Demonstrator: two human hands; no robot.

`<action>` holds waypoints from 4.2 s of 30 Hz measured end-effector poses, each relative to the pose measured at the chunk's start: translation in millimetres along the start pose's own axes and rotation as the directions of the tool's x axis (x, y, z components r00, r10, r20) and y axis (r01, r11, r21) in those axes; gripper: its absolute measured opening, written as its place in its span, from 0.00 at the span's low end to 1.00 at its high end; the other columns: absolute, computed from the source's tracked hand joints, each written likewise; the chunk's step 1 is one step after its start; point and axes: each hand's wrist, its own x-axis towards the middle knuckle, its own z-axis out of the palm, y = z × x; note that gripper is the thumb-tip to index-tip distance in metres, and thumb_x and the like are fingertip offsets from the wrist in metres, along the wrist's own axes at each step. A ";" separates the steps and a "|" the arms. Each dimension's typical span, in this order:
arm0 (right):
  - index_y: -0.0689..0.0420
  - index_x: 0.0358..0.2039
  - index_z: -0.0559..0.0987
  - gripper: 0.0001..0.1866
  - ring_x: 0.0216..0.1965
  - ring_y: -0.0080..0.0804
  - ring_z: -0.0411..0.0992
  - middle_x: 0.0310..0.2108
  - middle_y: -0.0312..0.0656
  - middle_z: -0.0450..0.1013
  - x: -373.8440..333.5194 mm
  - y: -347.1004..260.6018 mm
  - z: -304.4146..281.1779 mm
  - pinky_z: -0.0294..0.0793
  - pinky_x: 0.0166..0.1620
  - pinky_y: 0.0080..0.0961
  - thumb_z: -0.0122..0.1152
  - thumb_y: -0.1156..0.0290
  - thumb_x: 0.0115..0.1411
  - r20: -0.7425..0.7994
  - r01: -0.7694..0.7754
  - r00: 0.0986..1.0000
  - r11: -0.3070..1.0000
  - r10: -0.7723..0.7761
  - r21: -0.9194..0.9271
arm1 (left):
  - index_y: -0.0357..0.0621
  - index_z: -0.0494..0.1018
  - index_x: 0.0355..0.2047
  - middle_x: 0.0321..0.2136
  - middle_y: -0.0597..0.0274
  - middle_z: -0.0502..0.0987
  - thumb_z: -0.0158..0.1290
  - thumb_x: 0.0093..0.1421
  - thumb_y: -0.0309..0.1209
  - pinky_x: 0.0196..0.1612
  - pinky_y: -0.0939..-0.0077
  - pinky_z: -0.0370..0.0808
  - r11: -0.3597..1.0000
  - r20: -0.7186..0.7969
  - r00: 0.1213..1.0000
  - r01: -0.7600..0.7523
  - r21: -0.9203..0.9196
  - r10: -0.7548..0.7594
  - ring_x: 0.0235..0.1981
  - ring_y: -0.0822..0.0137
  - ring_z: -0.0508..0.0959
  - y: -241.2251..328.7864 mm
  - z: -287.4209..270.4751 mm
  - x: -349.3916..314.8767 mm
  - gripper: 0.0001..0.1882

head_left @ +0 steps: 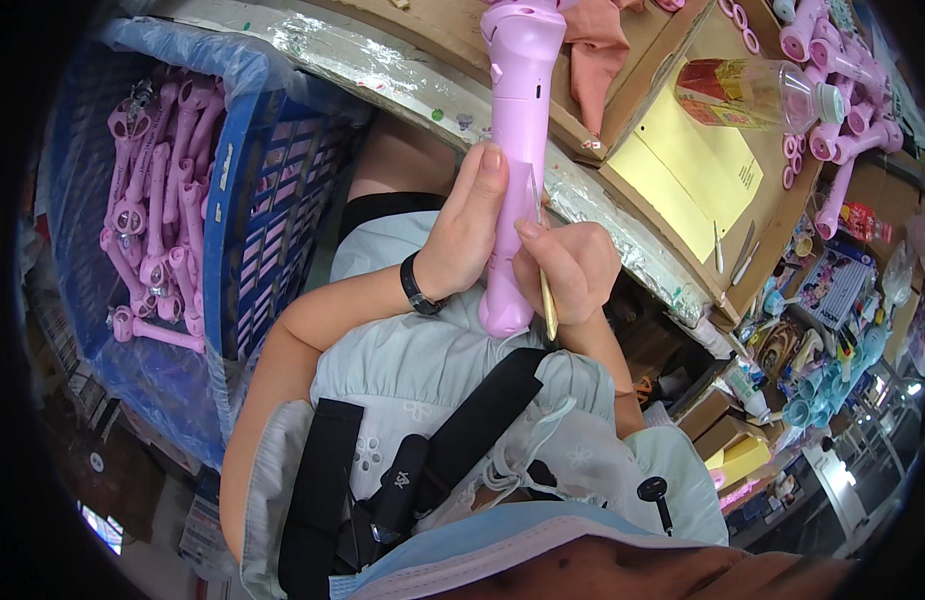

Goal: The person assembles pink bubble-blowing wands by attaching clear plastic heads to pink handles, wiping the surfaces with a cloth, and using a small blade to trim excess plastic. They then test the assembled wands by activating their lights and placing them into a blue crate.

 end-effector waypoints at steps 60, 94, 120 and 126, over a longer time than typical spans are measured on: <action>0.51 0.37 0.81 0.20 0.40 0.33 0.72 0.38 0.37 0.75 3.6 -2.4 7.4 0.65 0.38 0.25 0.63 0.71 0.38 -0.048 -0.055 0.998 0.991 0.049 -0.125 | 0.44 0.61 0.49 0.38 0.64 0.69 0.31 0.68 0.49 0.44 0.81 0.70 0.998 -0.005 0.999 -0.039 0.056 0.039 0.38 0.77 0.70 -6.7 -9.3 0.5 0.23; 0.53 0.35 0.82 0.19 0.38 0.34 0.74 0.39 0.40 0.75 -2.3 6.6 11.3 0.68 0.35 0.23 0.63 0.72 0.37 -0.064 -0.043 0.997 0.998 0.045 0.045 | 0.41 0.64 0.48 0.37 0.63 0.72 0.27 0.67 0.52 0.44 0.80 0.70 0.999 -0.031 0.999 0.042 -0.020 -0.042 0.39 0.75 0.72 2.3 -5.0 -1.5 0.28; 0.50 0.32 0.83 0.16 0.39 0.33 0.72 0.37 0.36 0.76 -0.7 13.2 16.3 0.70 0.38 0.23 0.64 0.71 0.36 -0.107 -0.015 0.994 0.993 0.027 0.117 | 0.39 0.62 0.53 0.42 0.62 0.71 0.25 0.66 0.54 0.48 0.79 0.70 0.999 0.025 0.999 0.039 -0.022 -0.038 0.43 0.74 0.72 3.9 -7.5 2.1 0.32; 0.48 0.31 0.83 0.16 0.37 0.32 0.72 0.38 0.35 0.76 2.9 25.0 13.6 0.70 0.32 0.22 0.63 0.70 0.36 -0.057 0.039 0.998 0.983 -0.029 0.181 | 0.39 0.62 0.54 0.42 0.62 0.71 0.24 0.67 0.54 0.47 0.79 0.70 1.000 0.031 0.999 0.028 0.002 -0.028 0.43 0.74 0.72 7.4 -5.3 2.2 0.33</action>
